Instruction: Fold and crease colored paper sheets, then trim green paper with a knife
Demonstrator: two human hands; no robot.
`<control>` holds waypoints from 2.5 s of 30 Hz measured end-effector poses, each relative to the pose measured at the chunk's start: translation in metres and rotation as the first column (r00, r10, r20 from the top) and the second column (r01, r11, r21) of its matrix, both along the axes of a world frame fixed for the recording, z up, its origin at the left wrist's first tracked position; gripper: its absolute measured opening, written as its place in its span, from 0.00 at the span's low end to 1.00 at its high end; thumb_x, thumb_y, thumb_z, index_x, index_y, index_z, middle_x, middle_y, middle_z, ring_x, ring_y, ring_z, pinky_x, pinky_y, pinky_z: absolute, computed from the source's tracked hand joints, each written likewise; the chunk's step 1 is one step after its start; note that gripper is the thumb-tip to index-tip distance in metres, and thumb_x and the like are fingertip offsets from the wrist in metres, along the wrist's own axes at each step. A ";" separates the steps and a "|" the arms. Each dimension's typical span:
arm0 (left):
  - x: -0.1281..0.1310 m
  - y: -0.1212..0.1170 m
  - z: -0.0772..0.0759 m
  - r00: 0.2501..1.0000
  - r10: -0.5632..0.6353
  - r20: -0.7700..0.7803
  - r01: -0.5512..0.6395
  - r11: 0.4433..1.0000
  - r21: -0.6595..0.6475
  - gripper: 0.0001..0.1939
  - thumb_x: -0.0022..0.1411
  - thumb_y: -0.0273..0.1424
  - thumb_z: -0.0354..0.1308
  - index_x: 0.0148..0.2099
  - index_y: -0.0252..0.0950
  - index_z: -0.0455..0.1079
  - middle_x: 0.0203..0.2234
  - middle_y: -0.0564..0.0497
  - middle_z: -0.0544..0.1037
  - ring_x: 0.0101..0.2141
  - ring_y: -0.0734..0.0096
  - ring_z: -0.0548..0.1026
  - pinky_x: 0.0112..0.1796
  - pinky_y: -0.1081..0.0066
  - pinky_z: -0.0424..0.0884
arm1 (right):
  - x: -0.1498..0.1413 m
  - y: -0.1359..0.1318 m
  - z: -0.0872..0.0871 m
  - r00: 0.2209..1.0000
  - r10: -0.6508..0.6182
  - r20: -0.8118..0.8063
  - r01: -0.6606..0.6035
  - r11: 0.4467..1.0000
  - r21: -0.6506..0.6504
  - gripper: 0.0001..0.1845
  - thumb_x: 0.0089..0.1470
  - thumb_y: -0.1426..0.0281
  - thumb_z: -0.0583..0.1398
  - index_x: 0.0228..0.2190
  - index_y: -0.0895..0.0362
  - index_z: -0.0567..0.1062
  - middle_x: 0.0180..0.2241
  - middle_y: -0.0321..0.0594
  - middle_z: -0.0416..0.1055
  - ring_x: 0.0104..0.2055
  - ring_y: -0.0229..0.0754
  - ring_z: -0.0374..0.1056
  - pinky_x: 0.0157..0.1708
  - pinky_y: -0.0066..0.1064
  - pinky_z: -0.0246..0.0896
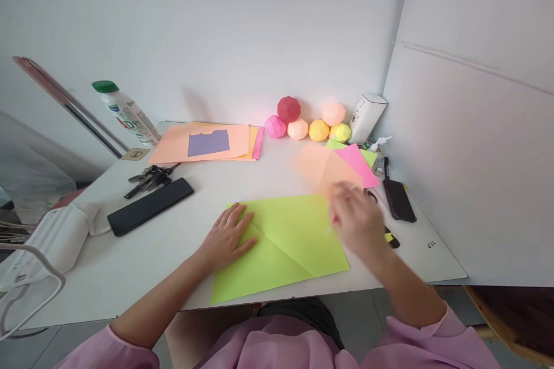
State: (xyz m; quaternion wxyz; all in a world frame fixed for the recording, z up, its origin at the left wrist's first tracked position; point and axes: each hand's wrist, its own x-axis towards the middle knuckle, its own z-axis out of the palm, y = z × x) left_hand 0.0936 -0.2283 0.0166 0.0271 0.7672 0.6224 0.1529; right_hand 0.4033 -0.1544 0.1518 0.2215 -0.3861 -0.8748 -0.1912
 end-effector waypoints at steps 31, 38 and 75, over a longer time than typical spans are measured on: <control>-0.011 0.006 -0.002 0.990 0.053 0.131 -0.065 0.994 0.089 0.16 0.67 0.31 0.42 0.54 0.33 0.61 0.51 0.37 0.64 0.57 0.49 0.59 0.43 0.54 0.74 | -0.074 0.016 -0.082 0.896 0.176 -0.408 -0.381 0.778 -0.500 0.05 0.54 0.72 0.56 0.35 0.53 0.69 0.49 0.48 0.69 0.55 0.52 0.62 0.53 0.52 0.57; -0.011 0.005 0.000 0.995 0.057 0.083 -0.065 0.993 0.098 0.16 0.67 0.30 0.41 0.55 0.34 0.60 0.51 0.37 0.64 0.56 0.50 0.60 0.37 0.59 0.77 | -0.060 0.050 -0.104 0.815 -0.205 -0.543 -0.292 0.663 -0.689 0.12 0.50 0.64 0.59 0.38 0.53 0.70 0.38 0.43 0.69 0.40 0.47 0.66 0.41 0.44 0.64; -0.008 0.002 0.007 0.997 0.072 0.006 -0.073 0.993 0.091 0.16 0.67 0.30 0.41 0.55 0.36 0.59 0.51 0.39 0.65 0.56 0.52 0.62 0.37 0.60 0.77 | -0.070 0.034 -0.085 0.541 -0.593 -0.596 -0.806 -0.165 -0.569 0.32 0.39 0.57 0.70 0.45 0.53 0.70 0.44 0.44 0.74 0.46 0.52 0.71 0.44 0.45 0.67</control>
